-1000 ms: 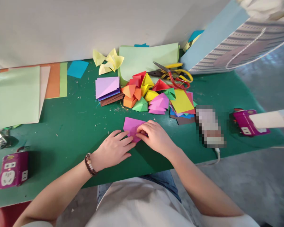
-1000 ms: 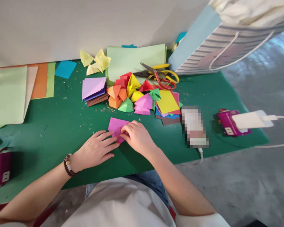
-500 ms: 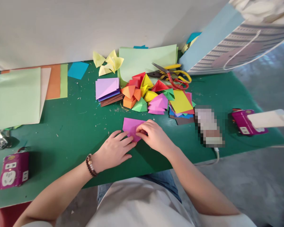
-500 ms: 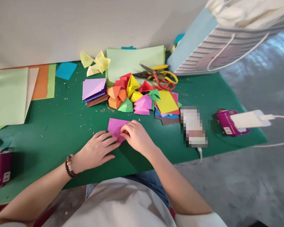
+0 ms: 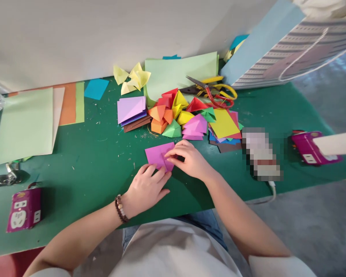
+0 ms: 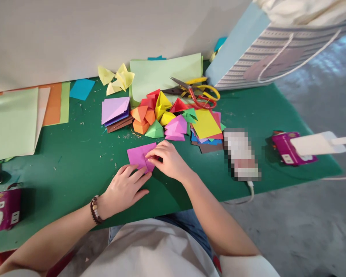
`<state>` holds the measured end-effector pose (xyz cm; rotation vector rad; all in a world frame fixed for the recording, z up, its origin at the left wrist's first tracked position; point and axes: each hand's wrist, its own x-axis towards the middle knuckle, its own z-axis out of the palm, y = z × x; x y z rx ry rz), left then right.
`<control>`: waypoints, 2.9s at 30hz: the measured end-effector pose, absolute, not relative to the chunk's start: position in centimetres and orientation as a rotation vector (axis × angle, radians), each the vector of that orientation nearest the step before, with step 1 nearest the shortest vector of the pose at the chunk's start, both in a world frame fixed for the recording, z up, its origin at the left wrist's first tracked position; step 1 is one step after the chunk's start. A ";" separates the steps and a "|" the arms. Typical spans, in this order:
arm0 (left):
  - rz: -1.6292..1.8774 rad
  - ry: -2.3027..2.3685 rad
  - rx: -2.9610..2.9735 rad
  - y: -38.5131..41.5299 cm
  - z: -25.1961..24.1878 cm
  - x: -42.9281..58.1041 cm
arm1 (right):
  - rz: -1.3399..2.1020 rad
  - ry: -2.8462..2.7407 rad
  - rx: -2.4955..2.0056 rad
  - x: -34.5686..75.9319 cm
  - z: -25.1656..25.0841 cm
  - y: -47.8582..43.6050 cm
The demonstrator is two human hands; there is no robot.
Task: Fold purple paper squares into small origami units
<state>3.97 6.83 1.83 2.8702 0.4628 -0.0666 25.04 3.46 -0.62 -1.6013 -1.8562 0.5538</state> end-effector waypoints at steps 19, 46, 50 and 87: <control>-0.021 0.329 2.788 9.0 1.5 3.4 | 0.336 -1.938 -1.743 24.0 -1.0 2.9; 0.034 0.372 2.689 9.1 1.8 3.7 | 0.480 -1.496 -1.754 22.8 -0.3 -1.1; 0.033 0.394 2.674 9.1 2.0 3.8 | 0.545 -1.483 -1.781 22.0 -0.8 -1.7; -0.028 0.343 2.768 8.9 2.6 3.9 | 0.311 -1.304 -1.951 21.2 -1.5 -1.8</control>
